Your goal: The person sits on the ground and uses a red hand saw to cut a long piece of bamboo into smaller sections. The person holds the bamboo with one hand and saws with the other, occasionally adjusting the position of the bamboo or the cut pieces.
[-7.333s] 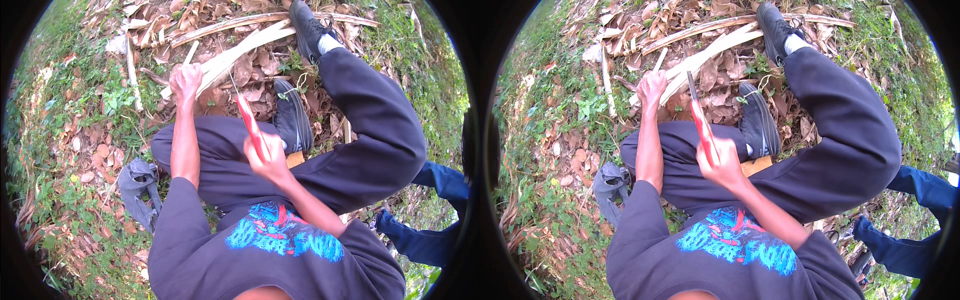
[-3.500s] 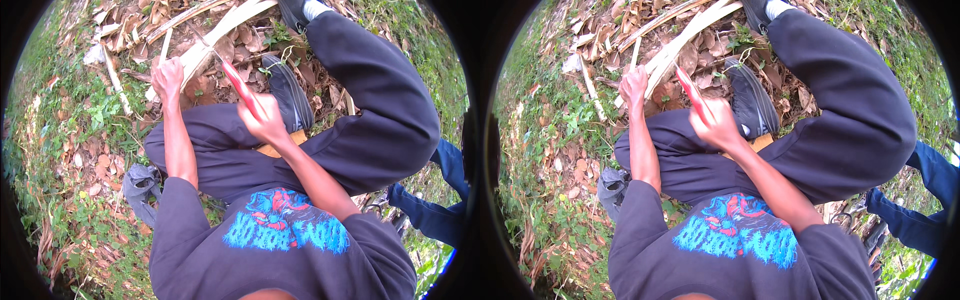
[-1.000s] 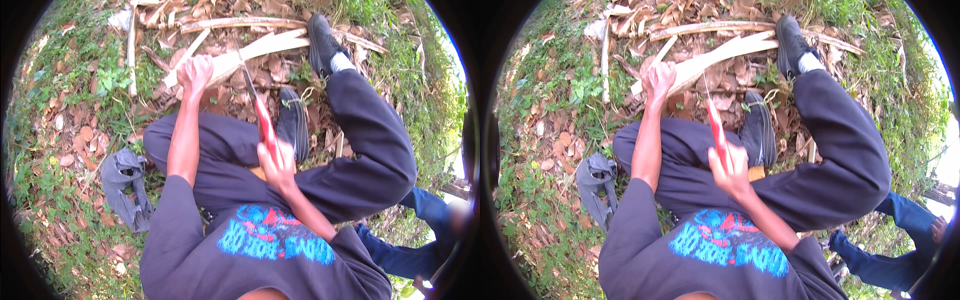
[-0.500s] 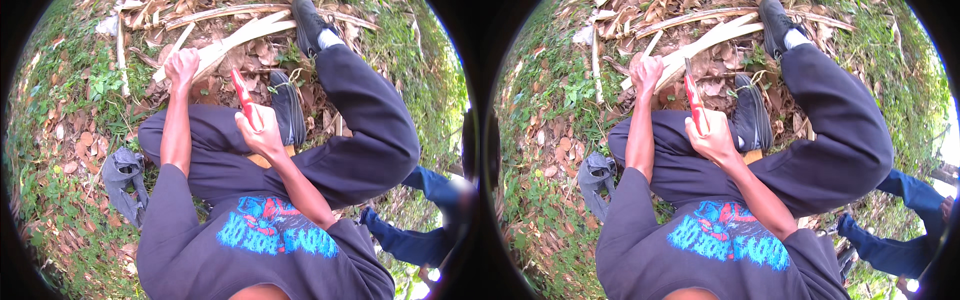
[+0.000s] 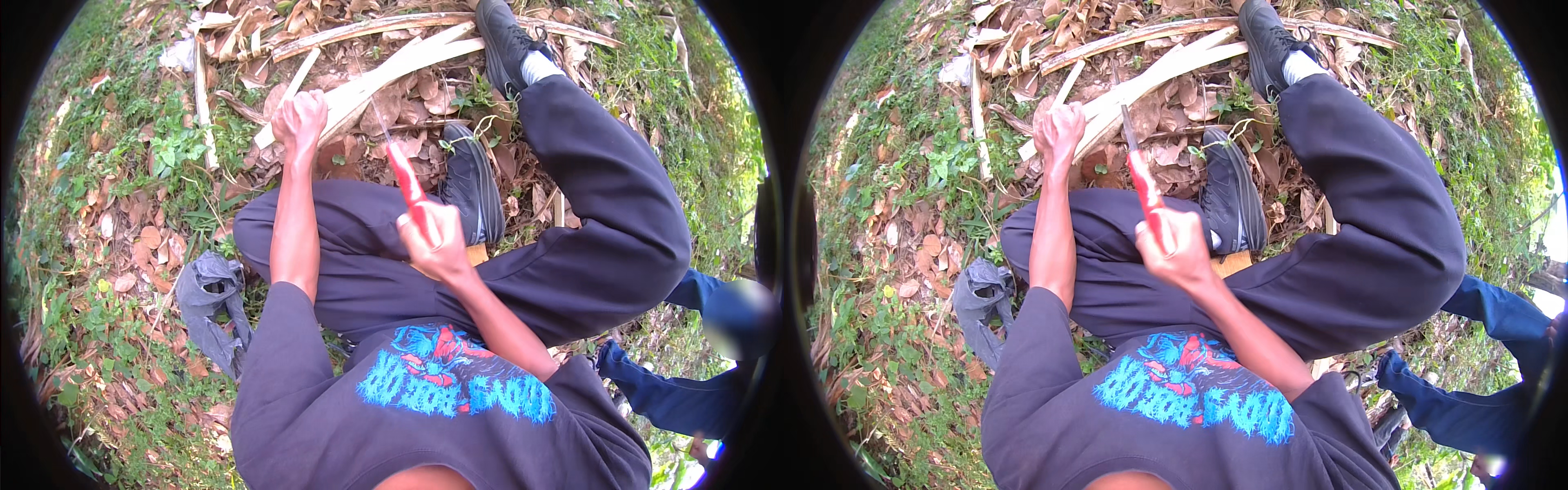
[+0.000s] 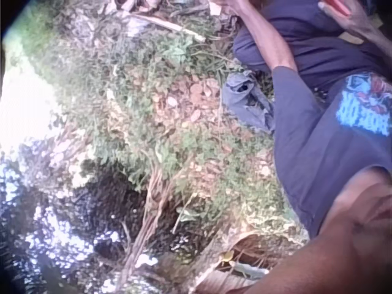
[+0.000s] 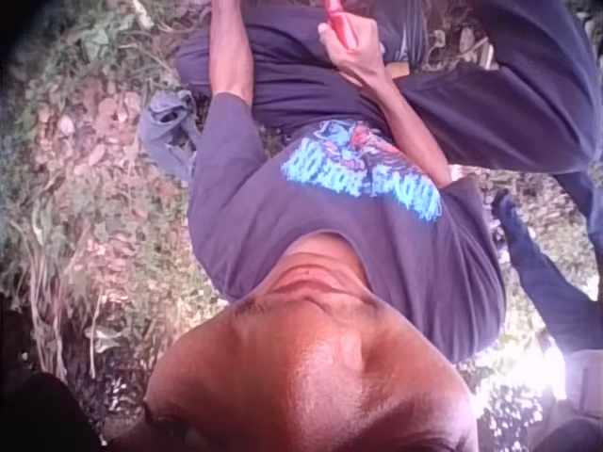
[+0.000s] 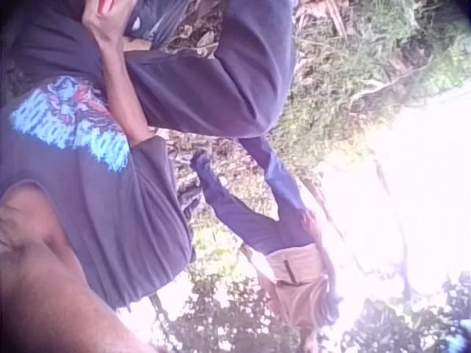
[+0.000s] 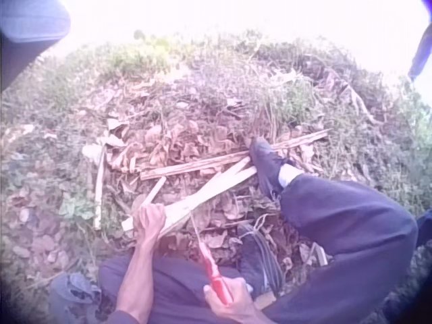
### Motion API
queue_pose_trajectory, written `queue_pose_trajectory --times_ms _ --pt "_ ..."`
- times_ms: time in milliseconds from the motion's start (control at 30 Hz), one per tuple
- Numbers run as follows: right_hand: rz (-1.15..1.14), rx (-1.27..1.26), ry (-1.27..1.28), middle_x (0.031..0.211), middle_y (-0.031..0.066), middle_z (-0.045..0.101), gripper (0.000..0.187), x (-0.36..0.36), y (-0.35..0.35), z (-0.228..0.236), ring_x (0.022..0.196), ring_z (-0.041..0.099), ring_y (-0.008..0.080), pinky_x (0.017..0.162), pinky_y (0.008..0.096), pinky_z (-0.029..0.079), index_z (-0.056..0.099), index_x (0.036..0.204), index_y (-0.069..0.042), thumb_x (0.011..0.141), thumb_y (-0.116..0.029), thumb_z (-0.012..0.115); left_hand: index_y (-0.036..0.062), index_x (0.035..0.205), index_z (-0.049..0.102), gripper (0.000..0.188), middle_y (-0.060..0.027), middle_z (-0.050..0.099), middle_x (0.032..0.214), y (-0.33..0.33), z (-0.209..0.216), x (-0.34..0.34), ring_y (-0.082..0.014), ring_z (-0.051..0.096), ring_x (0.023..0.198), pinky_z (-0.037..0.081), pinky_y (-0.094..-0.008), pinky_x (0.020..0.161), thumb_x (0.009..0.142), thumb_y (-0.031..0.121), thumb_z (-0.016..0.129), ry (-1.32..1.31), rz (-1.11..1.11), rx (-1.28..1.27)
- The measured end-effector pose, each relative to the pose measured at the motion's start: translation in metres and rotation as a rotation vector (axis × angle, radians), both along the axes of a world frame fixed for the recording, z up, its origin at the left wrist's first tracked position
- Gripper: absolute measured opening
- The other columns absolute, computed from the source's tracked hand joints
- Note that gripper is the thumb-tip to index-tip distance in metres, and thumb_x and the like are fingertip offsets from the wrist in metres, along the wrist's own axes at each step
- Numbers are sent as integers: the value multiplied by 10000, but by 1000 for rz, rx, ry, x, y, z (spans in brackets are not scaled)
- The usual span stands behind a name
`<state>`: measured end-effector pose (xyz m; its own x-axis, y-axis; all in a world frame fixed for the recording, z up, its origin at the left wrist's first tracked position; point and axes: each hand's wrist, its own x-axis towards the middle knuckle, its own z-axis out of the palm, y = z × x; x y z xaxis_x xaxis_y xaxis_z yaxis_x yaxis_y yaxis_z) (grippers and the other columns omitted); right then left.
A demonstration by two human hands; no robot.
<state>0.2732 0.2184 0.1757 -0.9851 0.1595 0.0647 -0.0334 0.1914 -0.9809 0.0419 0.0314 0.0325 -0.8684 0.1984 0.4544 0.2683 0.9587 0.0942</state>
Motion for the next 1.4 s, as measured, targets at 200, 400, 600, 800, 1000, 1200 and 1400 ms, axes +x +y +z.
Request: queue_pose_trajectory --times_ms 200,400,600,800,1000,1200,1400 --pt "-69 -100 -226 559 27 463 260 -23 20 8 520 415 108 507 346 374 510 669 0 863 -106 646 49 791 745 461 -222 700 756 5 7 -3 -415 699 744 563 -518 736 942 415 508 -144 65 14" --pt "-41 -246 -168 571 -33 483 207 7 65 92 524 445 44 497 247 371 533 736 -20 881 -123 638 31 857 756 527 -264 703 854 5 34 -6 -438 690 846 545 -523 781 968 455 464 -448 144 26" --pt "-97 495 29 646 92 619 223 -131 89 55 594 579 163 583 336 463 628 815 22 830 -201 617 15 809 766 688 -265 713 824 6 40 -5 -429 707 802 538 -510 710 936 635 497 -533 208 54" --pt "-42 803 173 827 205 700 304 -253 70 -53 769 704 357 722 451 566 642 903 -7 856 -307 647 43 901 753 757 -247 713 836 0 70 8 -418 707 835 548 -518 711 786 778 613 -585 -18 -47" --pt "131 922 166 1105 223 666 653 -261 79 -80 1041 661 359 875 480 527 572 1226 -31 847 -543 716 29 901 724 657 -196 692 804 -20 101 21 -385 690 819 552 -472 725 845 677 637 -508 -116 -40" --pt "243 927 450 1226 188 583 708 -201 63 -43 1191 568 332 1002 462 471 581 1247 -13 825 -561 735 60 735 697 506 -150 652 654 -57 157 30 -360 664 604 528 -451 566 867 549 690 -257 -193 -264" --pt "445 930 299 1059 161 650 650 -221 22 -23 1056 638 327 897 442 534 650 1111 -25 877 -632 638 77 809 748 491 -176 652 673 -83 239 49 -377 647 620 490 -457 547 910 547 646 -339 -115 -398"
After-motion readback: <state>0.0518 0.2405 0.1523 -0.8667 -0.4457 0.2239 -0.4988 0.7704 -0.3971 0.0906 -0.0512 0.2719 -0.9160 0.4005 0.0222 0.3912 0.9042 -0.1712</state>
